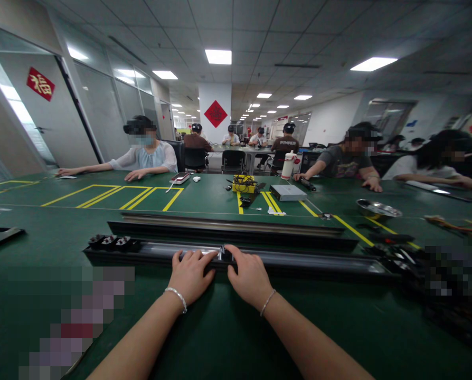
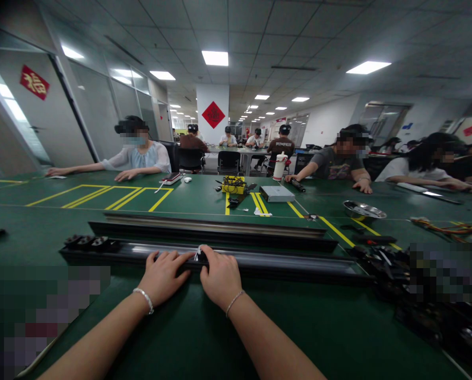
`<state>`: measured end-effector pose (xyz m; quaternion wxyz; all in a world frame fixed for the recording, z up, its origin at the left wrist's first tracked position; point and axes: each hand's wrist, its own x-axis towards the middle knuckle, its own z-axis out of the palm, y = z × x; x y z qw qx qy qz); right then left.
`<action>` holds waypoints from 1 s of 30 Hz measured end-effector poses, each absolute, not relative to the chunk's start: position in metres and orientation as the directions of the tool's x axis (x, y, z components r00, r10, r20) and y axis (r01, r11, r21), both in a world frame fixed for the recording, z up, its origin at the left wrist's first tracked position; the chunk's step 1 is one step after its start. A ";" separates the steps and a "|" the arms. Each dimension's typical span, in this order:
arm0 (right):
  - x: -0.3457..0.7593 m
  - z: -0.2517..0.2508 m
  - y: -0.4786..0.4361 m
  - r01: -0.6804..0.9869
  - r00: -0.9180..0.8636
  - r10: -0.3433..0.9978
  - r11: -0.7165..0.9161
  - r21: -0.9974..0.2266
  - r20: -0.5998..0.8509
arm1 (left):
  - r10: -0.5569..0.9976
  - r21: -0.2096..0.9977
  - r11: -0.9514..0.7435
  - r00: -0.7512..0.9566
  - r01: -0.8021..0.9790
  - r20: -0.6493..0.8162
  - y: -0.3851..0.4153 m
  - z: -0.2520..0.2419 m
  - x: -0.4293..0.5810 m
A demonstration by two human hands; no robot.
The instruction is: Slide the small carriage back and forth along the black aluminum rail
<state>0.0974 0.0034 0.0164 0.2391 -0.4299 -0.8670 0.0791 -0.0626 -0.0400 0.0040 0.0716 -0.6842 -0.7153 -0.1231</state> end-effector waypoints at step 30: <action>0.098 0.019 0.002 0.717 -0.497 0.802 0.594 -0.363 0.330 | 0.972 0.046 0.034 -0.044 0.998 0.232 -0.043 0.009 -0.061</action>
